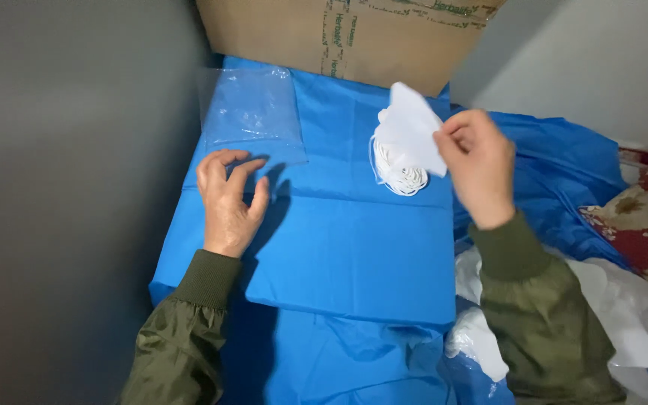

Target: Inspecting, unfolding, and stacking white face masks on a workspace.

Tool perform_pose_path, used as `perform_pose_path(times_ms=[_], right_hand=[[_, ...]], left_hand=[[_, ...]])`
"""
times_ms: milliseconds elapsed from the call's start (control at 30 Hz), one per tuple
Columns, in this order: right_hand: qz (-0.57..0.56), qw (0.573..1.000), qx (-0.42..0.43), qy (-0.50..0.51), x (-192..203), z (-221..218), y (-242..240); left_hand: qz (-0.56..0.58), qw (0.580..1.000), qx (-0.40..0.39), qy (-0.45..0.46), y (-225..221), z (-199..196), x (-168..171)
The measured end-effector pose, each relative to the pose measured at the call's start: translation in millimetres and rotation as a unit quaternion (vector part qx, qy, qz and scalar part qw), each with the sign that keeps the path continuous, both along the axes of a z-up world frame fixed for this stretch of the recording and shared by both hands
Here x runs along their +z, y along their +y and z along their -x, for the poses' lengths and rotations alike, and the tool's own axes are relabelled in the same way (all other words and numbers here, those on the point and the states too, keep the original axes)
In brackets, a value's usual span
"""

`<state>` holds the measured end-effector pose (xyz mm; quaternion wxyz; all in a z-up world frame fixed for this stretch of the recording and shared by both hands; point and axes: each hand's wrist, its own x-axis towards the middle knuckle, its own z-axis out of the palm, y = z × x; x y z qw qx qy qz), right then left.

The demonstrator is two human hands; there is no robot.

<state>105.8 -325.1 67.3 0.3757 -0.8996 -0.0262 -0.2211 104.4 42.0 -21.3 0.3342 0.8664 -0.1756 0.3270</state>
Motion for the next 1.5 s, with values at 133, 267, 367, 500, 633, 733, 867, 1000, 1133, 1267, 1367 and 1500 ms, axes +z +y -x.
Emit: perform_pose_path(times_ms=[133,267,367,500,633,733,867,1000,1133,1267,1367,1500], right_hand=[[-0.128,0.988,0.087,0.021,27.3,49.2,44.8],[-0.298,0.939,0.134,0.103,7.0,69.8,69.7],[-0.334,0.92,0.157,0.13,-17.9,66.5,77.9],[-0.262,0.946,0.133,0.137,-44.6,54.2,78.5],[-0.093,0.984,0.119,0.092,-75.2,45.1,74.4],[0.034,0.99,0.124,0.06,-94.4,45.1,75.8],[0.195,0.975,0.099,-0.025,-108.5,42.6,70.6],[0.27,0.958,0.092,-0.023,-110.2,43.0,71.4],[0.243,0.965,0.101,-0.016,-98.7,44.4,72.8],[0.261,0.96,0.1,-0.002,-105.2,44.0,71.1],[0.248,0.964,0.098,0.001,-100.4,44.4,70.9],[0.165,0.98,0.107,0.014,-93.1,44.9,71.1]], left_hand=[[0.028,0.999,-0.028,-0.023,-7.2,13.3,18.5],[0.152,0.954,-0.143,0.217,-28.3,49.9,45.7],[0.2,0.911,-0.108,0.343,-36.7,58.9,36.2],[0.143,0.949,-0.001,0.28,-28.8,56.9,15.2],[0.067,0.975,0.008,0.212,-24.2,53.7,0.0],[0.028,0.984,0.015,0.177,-27.8,55.4,-2.5],[-0.061,0.99,0.041,0.123,-26.6,49.8,-12.0],[-0.043,0.99,0.031,0.132,-28.2,53.8,-1.0],[-0.028,0.988,0.039,0.148,-31.0,53.2,3.6],[-0.035,0.986,0.025,0.163,-26.5,54.4,-0.9],[-0.032,0.985,0.018,0.166,-25.3,52.3,-1.1],[-0.029,0.984,0.021,0.176,-26.5,54.1,9.1]])
